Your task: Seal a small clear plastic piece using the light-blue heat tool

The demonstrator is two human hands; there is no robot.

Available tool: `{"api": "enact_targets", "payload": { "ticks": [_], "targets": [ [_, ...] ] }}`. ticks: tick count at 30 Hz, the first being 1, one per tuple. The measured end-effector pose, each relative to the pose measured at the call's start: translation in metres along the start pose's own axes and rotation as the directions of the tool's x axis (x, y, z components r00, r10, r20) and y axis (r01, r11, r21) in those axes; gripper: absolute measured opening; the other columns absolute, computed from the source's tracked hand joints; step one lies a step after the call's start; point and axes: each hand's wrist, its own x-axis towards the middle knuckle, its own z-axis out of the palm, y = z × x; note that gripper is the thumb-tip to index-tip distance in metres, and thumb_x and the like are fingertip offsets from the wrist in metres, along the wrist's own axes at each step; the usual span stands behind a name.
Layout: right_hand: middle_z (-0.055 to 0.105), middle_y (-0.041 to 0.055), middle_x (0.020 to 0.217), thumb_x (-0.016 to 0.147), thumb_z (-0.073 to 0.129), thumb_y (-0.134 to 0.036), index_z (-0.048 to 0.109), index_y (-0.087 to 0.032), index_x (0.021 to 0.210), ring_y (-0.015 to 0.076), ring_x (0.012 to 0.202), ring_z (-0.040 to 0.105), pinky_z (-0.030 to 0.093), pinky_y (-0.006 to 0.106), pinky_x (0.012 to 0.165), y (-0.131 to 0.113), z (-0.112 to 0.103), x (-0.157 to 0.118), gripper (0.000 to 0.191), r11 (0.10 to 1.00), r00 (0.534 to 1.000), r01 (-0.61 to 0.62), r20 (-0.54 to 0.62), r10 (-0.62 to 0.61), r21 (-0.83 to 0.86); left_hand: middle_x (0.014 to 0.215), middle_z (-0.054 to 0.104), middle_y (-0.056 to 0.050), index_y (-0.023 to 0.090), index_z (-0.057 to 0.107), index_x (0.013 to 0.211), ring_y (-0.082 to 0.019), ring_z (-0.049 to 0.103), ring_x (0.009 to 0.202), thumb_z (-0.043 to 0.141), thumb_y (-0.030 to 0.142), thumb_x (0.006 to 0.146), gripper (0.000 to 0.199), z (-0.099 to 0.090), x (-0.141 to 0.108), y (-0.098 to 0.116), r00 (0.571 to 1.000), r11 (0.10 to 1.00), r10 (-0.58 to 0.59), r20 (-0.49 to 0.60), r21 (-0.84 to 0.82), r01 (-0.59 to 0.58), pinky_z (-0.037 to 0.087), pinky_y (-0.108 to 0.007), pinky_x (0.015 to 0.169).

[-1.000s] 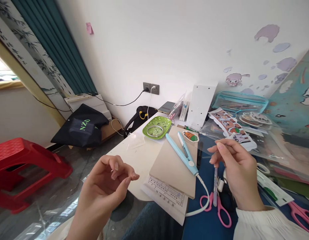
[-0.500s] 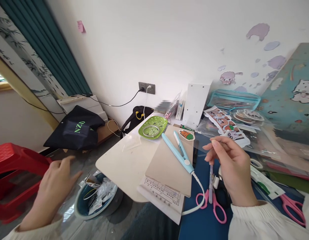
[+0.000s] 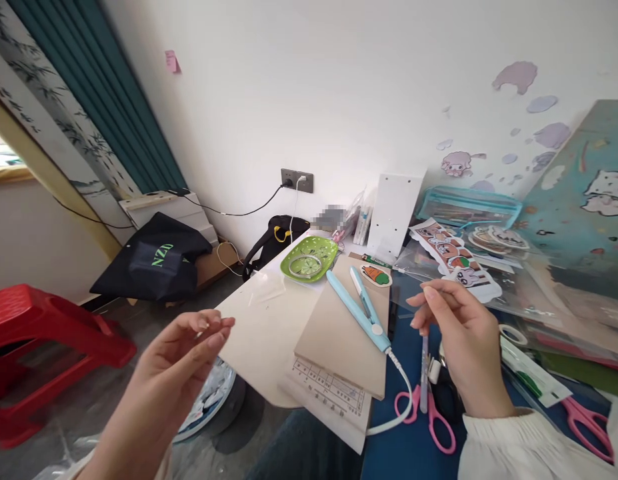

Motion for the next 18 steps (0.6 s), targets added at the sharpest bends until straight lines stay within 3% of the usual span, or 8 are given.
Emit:
{"api": "enact_targets", "payload": {
  "ticks": [3,7,14,16,18],
  "targets": [
    [0.068,0.0040,0.068,0.074,0.074,-0.036,0.066,-0.021,0.083,0.0128,0.047,0.054,0.043,0.024,0.040,0.000,0.000,-0.001,0.020,1.000,1.000,0.006,0.023,-0.006,0.020,0.087,0.059,0.004,0.022,0.063,0.072,-0.011,0.064,0.089,0.076,0.014,0.070,0.016,0.026,-0.011,0.005,0.980,0.975,-0.146,0.136,-0.148,0.166,0.050,-0.016,0.080],
    [0.068,0.0032,0.070,0.076,0.072,-0.039,0.065,-0.020,0.086,0.0123,0.048,0.054,0.044,0.023,0.041,-0.001,-0.001,-0.001,0.022,1.000,0.998,0.017,0.055,-0.017,0.009,0.084,0.056,0.004,0.022,0.062,0.072,-0.009,0.062,0.085,0.074,0.011,0.072,0.016,0.041,-0.016,0.005,0.938,0.932,-0.237,0.253,-0.214,0.293,0.049,-0.014,0.075],
    [0.068,0.0024,0.070,0.079,0.069,-0.040,0.064,-0.020,0.087,0.0117,0.050,0.055,0.045,0.021,0.041,0.000,-0.002,-0.001,0.022,0.999,0.996,0.032,0.080,-0.032,-0.010,0.079,0.056,0.004,0.020,0.060,0.072,-0.007,0.058,0.072,0.080,0.014,0.063,0.023,0.050,-0.016,0.001,0.940,0.942,-0.259,0.222,-0.159,0.296,0.046,-0.013,0.064],
    [0.068,0.0019,0.069,0.079,0.069,-0.038,0.063,-0.020,0.087,0.0115,0.048,0.055,0.044,0.021,0.040,-0.001,-0.001,-0.002,0.021,0.999,0.995,0.039,0.093,-0.039,0.002,0.071,0.056,0.005,0.020,0.059,0.072,-0.003,0.048,0.048,0.081,0.022,0.062,0.025,0.048,-0.013,-0.003,0.942,0.957,-0.261,0.209,-0.073,0.281,0.035,-0.013,0.043],
    [0.068,0.0014,0.067,0.080,0.068,-0.037,0.062,-0.019,0.086,0.0112,0.046,0.055,0.044,0.021,0.040,-0.002,0.002,-0.003,0.020,0.999,0.992,0.041,0.115,-0.042,0.007,0.052,0.045,0.008,0.019,0.055,0.066,-0.001,0.025,0.033,0.078,0.033,0.065,0.027,0.046,-0.005,-0.008,0.952,0.974,-0.225,0.206,0.072,0.215,0.015,-0.018,0.034]
  ]
}}
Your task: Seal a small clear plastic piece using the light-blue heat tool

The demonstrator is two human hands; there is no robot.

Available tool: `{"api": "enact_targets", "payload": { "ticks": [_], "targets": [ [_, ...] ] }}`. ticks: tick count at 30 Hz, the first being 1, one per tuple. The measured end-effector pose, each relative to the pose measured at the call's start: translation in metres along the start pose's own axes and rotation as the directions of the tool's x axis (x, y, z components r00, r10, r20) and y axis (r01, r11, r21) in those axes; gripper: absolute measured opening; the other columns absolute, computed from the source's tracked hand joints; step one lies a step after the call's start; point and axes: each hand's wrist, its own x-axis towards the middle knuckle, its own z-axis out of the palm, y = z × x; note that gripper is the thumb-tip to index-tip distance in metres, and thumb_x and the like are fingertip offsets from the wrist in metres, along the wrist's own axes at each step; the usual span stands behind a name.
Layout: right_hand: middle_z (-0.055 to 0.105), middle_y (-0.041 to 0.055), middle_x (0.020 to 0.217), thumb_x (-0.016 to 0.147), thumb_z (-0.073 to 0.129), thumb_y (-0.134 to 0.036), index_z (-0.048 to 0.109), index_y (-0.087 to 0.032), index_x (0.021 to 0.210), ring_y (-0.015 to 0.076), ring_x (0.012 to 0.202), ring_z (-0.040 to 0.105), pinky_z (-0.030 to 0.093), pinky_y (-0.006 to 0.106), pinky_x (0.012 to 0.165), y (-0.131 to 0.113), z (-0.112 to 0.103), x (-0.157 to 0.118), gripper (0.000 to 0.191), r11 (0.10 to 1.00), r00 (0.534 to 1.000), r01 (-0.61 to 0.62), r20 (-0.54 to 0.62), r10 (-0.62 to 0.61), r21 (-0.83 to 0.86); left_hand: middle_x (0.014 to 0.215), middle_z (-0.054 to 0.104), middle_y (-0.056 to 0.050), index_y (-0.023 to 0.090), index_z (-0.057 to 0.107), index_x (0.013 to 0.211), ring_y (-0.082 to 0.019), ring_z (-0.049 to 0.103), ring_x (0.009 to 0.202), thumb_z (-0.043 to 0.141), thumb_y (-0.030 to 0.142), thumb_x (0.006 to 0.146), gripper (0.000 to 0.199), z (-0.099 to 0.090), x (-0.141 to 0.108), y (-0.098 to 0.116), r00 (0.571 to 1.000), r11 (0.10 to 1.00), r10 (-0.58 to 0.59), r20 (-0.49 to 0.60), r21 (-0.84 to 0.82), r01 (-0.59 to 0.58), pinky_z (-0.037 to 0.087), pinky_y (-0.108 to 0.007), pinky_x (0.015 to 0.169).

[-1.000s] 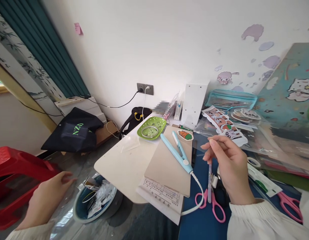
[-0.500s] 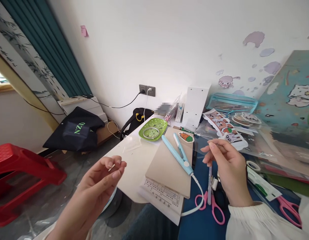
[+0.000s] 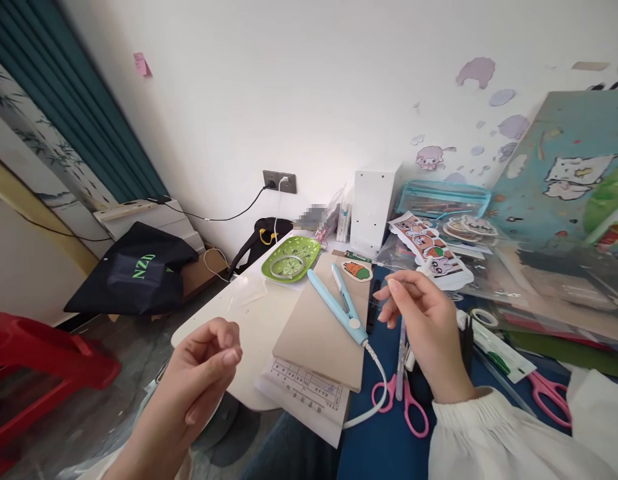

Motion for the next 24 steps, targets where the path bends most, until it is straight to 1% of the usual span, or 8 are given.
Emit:
{"api": "enact_targets", "payload": {
  "ticks": [2,6,9,12,14,16,19,24],
  "targets": [
    [0.067,0.0011,0.067,0.081,0.066,-0.037,0.061,-0.019,0.085,0.0111,0.045,0.056,0.045,0.021,0.040,-0.001,0.003,-0.001,0.020,1.000,0.999,-0.007,0.034,0.007,0.000,0.044,0.027,0.009,0.019,0.046,0.055,-0.005,0.019,0.037,0.071,0.041,0.073,0.037,-0.001,0.014,0.000,0.991,0.976,0.132,0.001,0.173,-0.130,0.013,-0.022,0.038],
    [0.067,0.0013,0.068,0.082,0.064,-0.038,0.060,-0.018,0.087,0.0108,0.045,0.057,0.044,0.021,0.040,0.000,0.008,-0.002,0.021,1.000,0.995,-0.024,0.092,0.023,0.017,0.052,0.022,0.004,0.021,0.027,0.051,-0.011,0.022,0.049,0.049,0.041,0.088,0.048,0.014,0.058,0.008,0.902,0.802,0.422,0.095,0.425,-0.420,0.022,-0.028,0.049],
    [0.067,0.0008,0.069,0.084,0.062,-0.038,0.058,-0.018,0.087,0.0101,0.046,0.058,0.043,0.020,0.040,0.002,0.009,-0.001,0.021,0.999,0.993,-0.026,0.120,0.021,0.036,0.053,0.022,0.005,0.022,0.026,0.055,-0.011,0.020,0.049,0.040,0.044,0.092,0.045,0.032,0.095,0.012,0.851,0.703,0.450,0.271,0.479,-0.525,0.020,-0.029,0.048],
    [0.067,0.0005,0.071,0.085,0.060,-0.039,0.057,-0.018,0.088,0.0098,0.045,0.058,0.042,0.020,0.040,0.004,0.010,0.001,0.021,0.998,0.991,-0.028,0.132,0.021,0.048,0.056,0.031,0.006,0.023,0.037,0.067,-0.011,0.026,0.048,0.040,0.045,0.093,0.033,0.049,0.125,0.008,0.794,0.709,0.456,0.402,0.376,-0.597,0.025,-0.026,0.048],
    [0.066,-0.0002,0.071,0.086,0.058,-0.040,0.057,-0.019,0.089,0.0097,0.045,0.058,0.042,0.020,0.040,0.004,0.010,0.001,0.021,0.998,0.990,-0.038,0.141,0.032,0.044,0.063,0.043,0.005,0.022,0.046,0.082,-0.011,0.035,0.050,0.041,0.044,0.092,0.025,0.056,0.136,0.001,0.774,0.752,0.403,0.489,0.304,-0.585,0.031,-0.026,0.049],
    [0.066,-0.0010,0.070,0.087,0.057,-0.039,0.056,-0.020,0.088,0.0093,0.045,0.058,0.041,0.020,0.040,0.004,0.012,0.000,0.020,0.998,0.987,-0.055,0.153,0.051,0.025,0.072,0.055,-0.001,0.021,0.053,0.092,-0.014,0.048,0.056,0.038,0.047,0.092,0.031,0.060,0.139,-0.006,0.739,0.829,0.316,0.595,0.205,-0.520,0.038,-0.027,0.052],
    [0.065,-0.0013,0.070,0.089,0.055,-0.039,0.056,-0.020,0.089,0.0090,0.045,0.057,0.042,0.019,0.041,0.004,0.015,-0.003,0.019,0.997,0.978,-0.072,0.192,0.078,-0.034,0.076,0.066,-0.006,0.019,0.063,0.089,-0.018,0.059,0.066,0.046,0.048,0.088,0.034,0.061,0.135,-0.015,0.710,0.916,0.180,0.681,0.146,-0.373,0.044,-0.029,0.056],
    [0.067,0.0038,0.080,0.095,0.038,-0.046,0.059,-0.020,0.101,0.0152,0.063,0.063,0.048,0.026,0.054,0.002,0.018,-0.002,0.034,0.987,0.970,-0.073,0.219,0.104,-0.142,0.064,0.068,-0.002,0.020,0.066,0.070,-0.014,0.059,0.054,0.065,0.035,0.080,0.018,0.059,0.133,-0.020,0.839,0.951,0.137,0.526,0.168,-0.261,0.045,-0.026,0.053]
  ]
}}
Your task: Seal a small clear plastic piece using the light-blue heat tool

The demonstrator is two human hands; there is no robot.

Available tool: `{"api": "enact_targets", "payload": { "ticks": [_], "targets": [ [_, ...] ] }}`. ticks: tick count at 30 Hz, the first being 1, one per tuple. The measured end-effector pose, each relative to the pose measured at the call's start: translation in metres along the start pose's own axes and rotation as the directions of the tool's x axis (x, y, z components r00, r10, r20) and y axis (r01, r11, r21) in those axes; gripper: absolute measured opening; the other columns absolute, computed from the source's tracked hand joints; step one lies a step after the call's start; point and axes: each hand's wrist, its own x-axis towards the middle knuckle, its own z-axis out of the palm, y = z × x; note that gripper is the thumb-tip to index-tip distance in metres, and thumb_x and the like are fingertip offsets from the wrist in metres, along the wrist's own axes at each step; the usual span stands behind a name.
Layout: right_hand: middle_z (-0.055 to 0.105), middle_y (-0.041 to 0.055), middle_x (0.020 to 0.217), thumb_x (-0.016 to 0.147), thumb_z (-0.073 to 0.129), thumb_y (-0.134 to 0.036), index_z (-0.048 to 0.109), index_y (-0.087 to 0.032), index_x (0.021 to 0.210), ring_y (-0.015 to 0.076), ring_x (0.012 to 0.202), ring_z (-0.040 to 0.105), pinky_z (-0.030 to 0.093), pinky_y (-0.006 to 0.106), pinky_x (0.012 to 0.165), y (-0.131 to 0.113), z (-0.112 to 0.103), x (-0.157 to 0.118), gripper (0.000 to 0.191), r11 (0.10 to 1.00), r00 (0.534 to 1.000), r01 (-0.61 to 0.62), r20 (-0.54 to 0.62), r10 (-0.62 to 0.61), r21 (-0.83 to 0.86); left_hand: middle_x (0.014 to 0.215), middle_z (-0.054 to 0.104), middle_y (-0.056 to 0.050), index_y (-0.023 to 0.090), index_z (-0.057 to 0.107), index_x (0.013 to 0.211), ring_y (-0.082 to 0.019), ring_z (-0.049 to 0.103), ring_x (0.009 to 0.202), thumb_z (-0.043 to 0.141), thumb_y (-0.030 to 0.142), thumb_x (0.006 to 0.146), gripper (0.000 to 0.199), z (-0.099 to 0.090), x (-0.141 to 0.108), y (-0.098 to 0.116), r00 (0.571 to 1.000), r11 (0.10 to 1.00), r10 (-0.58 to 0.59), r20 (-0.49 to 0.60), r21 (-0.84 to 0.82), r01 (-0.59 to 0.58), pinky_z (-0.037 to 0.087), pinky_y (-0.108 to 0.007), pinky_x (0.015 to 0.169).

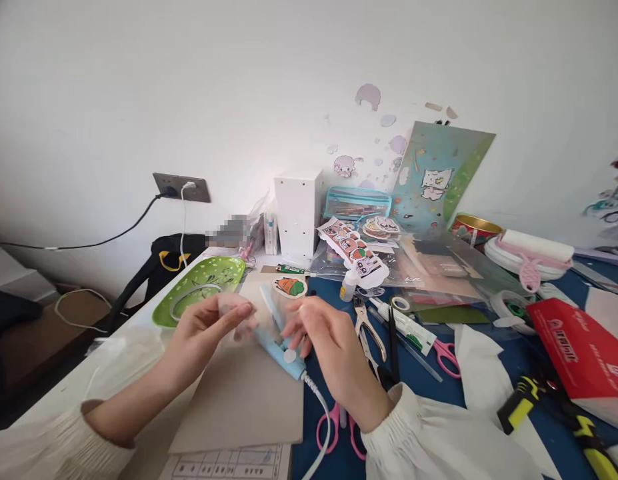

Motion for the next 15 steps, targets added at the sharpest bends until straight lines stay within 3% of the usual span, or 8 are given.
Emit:
{"api": "enact_targets", "payload": {
  "ticks": [2,3,6,10,15],
  "targets": [
    [0.067,0.0059,0.086,0.093,0.039,-0.047,0.060,-0.019,0.105,0.0190,0.075,0.062,0.050,0.032,0.065,-0.003,0.003,0.005,0.036,0.968,0.997,-0.057,-0.055,0.044,-0.245,0.063,0.068,-0.002,0.019,0.066,0.069,-0.014,0.059,0.055,0.066,0.034,0.079,0.017,-0.004,0.003,-0.001,0.993,1.000,0.011,-0.114,-0.024,-0.013,0.045,-0.025,0.053],
    [0.066,0.0068,0.089,0.089,0.045,-0.047,0.060,-0.018,0.106,0.0213,0.080,0.062,0.049,0.035,0.071,-0.005,0.007,0.008,0.036,0.909,0.995,-0.096,-0.074,0.072,-0.405,0.063,0.068,-0.001,0.019,0.065,0.069,-0.014,0.059,0.056,0.066,0.034,0.079,0.017,-0.006,0.005,-0.002,0.985,0.999,0.021,-0.170,-0.030,-0.026,0.044,-0.025,0.053],
    [0.063,0.0110,0.098,0.075,0.060,-0.054,0.063,-0.016,0.105,0.0298,0.095,0.059,0.046,0.044,0.082,-0.011,0.026,0.023,0.049,0.634,0.986,-0.147,-0.064,0.153,-0.759,0.063,0.067,0.000,0.020,0.064,0.070,-0.014,0.060,0.058,0.066,0.034,0.079,0.016,-0.011,0.008,-0.003,0.950,0.997,0.059,-0.306,-0.038,-0.074,0.044,-0.025,0.053],
    [0.064,0.0157,0.105,0.067,0.063,-0.061,0.066,-0.013,0.104,0.0345,0.101,0.058,0.047,0.044,0.080,-0.014,0.057,0.043,0.061,0.427,0.981,-0.102,-0.021,0.192,-0.899,0.062,0.066,0.001,0.019,0.063,0.070,-0.013,0.058,0.055,0.067,0.033,0.078,0.017,-0.017,0.007,-0.004,0.927,0.997,0.060,-0.371,-0.026,-0.075,0.044,-0.025,0.051],
    [0.067,0.0156,0.098,0.075,0.058,-0.050,0.066,-0.011,0.098,0.0326,0.096,0.061,0.047,0.041,0.077,-0.009,0.069,0.053,0.046,0.383,0.985,-0.077,-0.011,0.171,-0.921,0.065,0.067,0.000,0.020,0.064,0.069,-0.012,0.057,0.055,0.069,0.035,0.077,0.018,-0.023,0.009,-0.004,0.921,0.998,0.023,-0.389,-0.048,-0.045,0.043,-0.024,0.050]
  ]
}}
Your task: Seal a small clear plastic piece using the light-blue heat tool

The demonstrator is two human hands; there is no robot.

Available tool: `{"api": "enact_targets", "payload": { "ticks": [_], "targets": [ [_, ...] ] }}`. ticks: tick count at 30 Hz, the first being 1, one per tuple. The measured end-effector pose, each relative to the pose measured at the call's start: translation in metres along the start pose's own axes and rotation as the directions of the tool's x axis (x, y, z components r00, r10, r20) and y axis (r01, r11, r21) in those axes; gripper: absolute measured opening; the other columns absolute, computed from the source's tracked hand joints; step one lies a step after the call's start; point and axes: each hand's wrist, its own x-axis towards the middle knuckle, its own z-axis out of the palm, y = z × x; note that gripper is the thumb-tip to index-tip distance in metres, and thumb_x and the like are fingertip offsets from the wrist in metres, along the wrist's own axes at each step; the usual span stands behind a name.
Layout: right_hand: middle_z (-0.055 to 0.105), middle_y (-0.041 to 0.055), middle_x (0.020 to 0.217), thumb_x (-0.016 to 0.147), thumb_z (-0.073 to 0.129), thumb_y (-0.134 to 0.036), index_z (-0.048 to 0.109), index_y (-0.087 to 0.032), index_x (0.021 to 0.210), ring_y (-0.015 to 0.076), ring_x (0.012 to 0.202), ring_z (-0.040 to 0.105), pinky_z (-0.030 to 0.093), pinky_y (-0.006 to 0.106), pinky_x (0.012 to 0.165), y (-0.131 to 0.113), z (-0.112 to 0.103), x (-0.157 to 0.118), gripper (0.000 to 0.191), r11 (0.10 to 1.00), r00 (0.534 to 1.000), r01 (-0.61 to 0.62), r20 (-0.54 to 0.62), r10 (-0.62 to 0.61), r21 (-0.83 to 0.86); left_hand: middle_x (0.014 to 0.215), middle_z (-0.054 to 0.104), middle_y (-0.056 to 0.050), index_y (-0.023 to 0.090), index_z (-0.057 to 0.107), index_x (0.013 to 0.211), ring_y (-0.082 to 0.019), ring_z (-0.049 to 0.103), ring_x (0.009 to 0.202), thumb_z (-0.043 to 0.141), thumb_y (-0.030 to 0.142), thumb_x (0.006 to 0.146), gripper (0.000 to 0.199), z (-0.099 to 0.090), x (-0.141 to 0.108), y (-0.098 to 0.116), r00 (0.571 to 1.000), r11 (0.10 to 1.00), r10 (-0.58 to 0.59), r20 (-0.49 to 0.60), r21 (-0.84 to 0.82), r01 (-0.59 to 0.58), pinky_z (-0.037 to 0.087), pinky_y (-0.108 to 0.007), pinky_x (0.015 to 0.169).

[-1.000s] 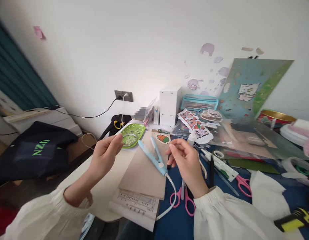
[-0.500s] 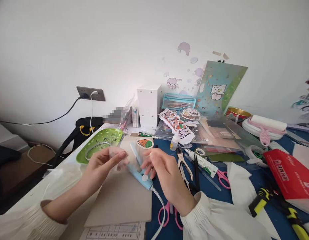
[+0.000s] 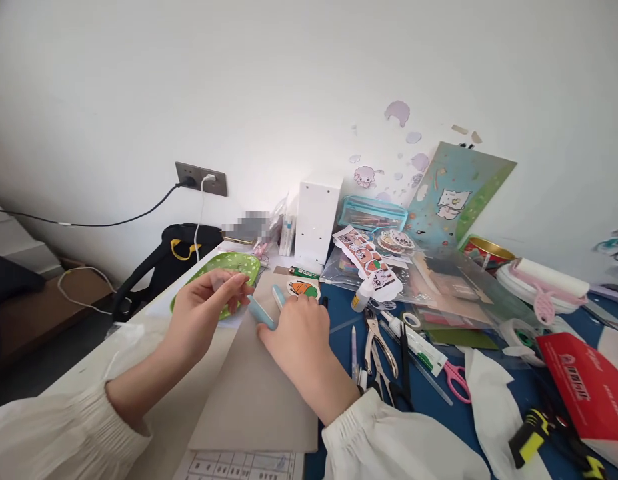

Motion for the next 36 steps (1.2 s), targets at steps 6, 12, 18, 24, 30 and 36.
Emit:
{"api": "enact_targets", "payload": {
  "ticks": [6,12,18,24,30,36],
  "targets": [
    [0.067,0.0133,0.095,0.077,0.057,-0.045,0.065,-0.014,0.093,0.0309,0.094,0.062,0.048,0.039,0.073,0.0044,0.0010,0.0007,0.035,1.000,1.000,0.013,-0.009,-0.013,-0.019,0.065,0.067,0.000,0.020,0.064,0.069,-0.012,0.058,0.055,0.067,0.036,0.078,0.019,-0.0006,0.0012,0.0020,1.000,1.000,0.017,0.006,0.007,-0.017,0.043,-0.024,0.050],
    [0.067,0.0124,0.095,0.075,0.057,-0.044,0.066,-0.017,0.093,0.0295,0.094,0.062,0.048,0.037,0.072,0.0050,0.0027,0.0014,0.033,0.999,1.000,0.013,-0.016,-0.013,-0.031,0.063,0.067,0.000,0.020,0.065,0.071,-0.014,0.060,0.056,0.068,0.036,0.078,0.017,-0.0005,0.0010,-0.0021,1.000,1.000,0.002,0.016,0.022,-0.002,0.042,-0.024,0.049],
    [0.066,0.0143,0.099,0.070,0.058,-0.044,0.065,-0.013,0.098,0.0312,0.097,0.060,0.049,0.040,0.077,0.0051,0.0041,-0.0005,0.041,1.000,1.000,0.001,-0.018,-0.001,0.014,0.063,0.068,0.000,0.020,0.065,0.070,-0.014,0.061,0.058,0.067,0.035,0.078,0.017,-0.0009,0.0005,-0.0049,1.000,0.999,-0.009,0.024,0.046,0.008,0.043,-0.024,0.049],
    [0.064,0.0147,0.107,0.068,0.060,-0.043,0.062,-0.012,0.106,0.0316,0.102,0.059,0.048,0.042,0.081,0.0072,0.0053,-0.0011,0.049,0.998,0.999,0.040,-0.017,-0.039,0.055,0.063,0.068,0.000,0.020,0.065,0.070,-0.014,0.060,0.055,0.066,0.034,0.078,0.017,-0.0013,0.0018,-0.0039,1.000,0.999,-0.002,0.015,0.052,0.001,0.043,-0.025,0.049],
    [0.065,0.0145,0.107,0.068,0.063,-0.052,0.064,-0.012,0.106,0.0315,0.103,0.058,0.047,0.041,0.081,0.0080,0.0050,0.0031,0.054,0.997,0.998,0.060,-0.037,-0.058,0.057,0.062,0.068,0.001,0.020,0.066,0.070,-0.011,0.058,0.055,0.067,0.034,0.079,0.017,-0.0008,0.0020,-0.0050,1.000,0.999,-0.009,0.021,0.034,0.008,0.043,-0.022,0.049],
    [0.068,0.0091,0.090,0.073,0.061,-0.037,0.068,-0.017,0.085,0.0264,0.088,0.062,0.044,0.033,0.069,0.0091,0.0060,0.0057,0.024,0.997,0.995,0.075,-0.068,-0.073,0.020,0.062,0.068,0.002,0.020,0.065,0.068,-0.009,0.056,0.053,0.067,0.034,0.079,0.018,-0.0013,0.0013,-0.0053,0.999,1.000,-0.024,0.026,0.013,0.024,0.042,-0.020,0.048]
  ]
}}
